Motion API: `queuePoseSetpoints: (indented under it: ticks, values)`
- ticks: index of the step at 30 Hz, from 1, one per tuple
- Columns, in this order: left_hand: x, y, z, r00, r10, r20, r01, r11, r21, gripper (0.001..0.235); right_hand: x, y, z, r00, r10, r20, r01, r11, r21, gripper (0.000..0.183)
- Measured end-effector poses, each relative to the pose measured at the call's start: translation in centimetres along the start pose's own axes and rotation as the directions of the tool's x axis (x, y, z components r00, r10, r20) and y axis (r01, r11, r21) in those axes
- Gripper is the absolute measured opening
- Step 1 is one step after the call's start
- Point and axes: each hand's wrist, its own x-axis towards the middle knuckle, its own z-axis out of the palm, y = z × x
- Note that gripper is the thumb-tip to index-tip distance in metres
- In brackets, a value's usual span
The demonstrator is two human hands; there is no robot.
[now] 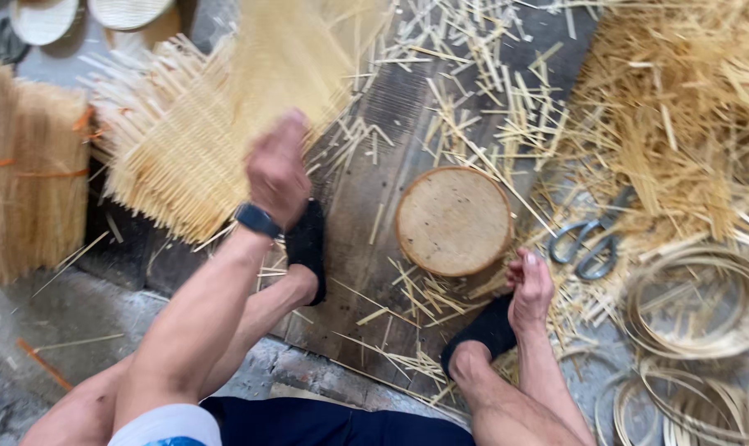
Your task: The person weaves bamboo strips into a circular mat using a wooden frame and shears. They repeatedly place a circular frame over a woven section, trim excess strips with shears, and continue weaving to expand the mat.
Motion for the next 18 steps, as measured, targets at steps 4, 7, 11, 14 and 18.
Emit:
queuePoseSetpoints:
  ticks: [4, 7, 11, 14, 18]
  values:
    - [-5.8, 11.7, 2.3, 0.860, 0.410, 0.303, -0.271, 0.871, -0.410, 0.054, 2.3, -2.8, -0.9, 0.915, 0.155, 0.372, -0.337, 0.800, 0.496, 0.064]
    - [-9.6, 15.5, 3.8, 0.719, 0.558, 0.414, -0.363, 0.810, -0.461, 0.052, 3.2, -4.9, 0.2, 0.904, 0.289, 0.315, -0.402, 0.828, 0.391, 0.054]
    - [-11.7, 15.4, 5.2, 0.617, 0.529, 0.583, -0.288, 0.841, -0.458, 0.053, 2.9, -6.8, 1.7, 0.939, 0.237, 0.249, -0.282, 0.945, 0.165, 0.042]
    - [-10.5, 14.6, 6.2, 0.568, 0.513, 0.644, -0.090, 0.816, -0.570, 0.054, 3.2, -7.7, 2.3, 0.938, 0.288, 0.194, -0.312, 0.945, 0.101, 0.036]
    - [-6.0, 15.0, 8.1, 0.594, 0.460, 0.660, -0.099, 0.856, -0.508, 0.078, 3.8, -7.7, 1.8, 0.931, 0.286, 0.225, -0.306, 0.950, 0.063, 0.033]
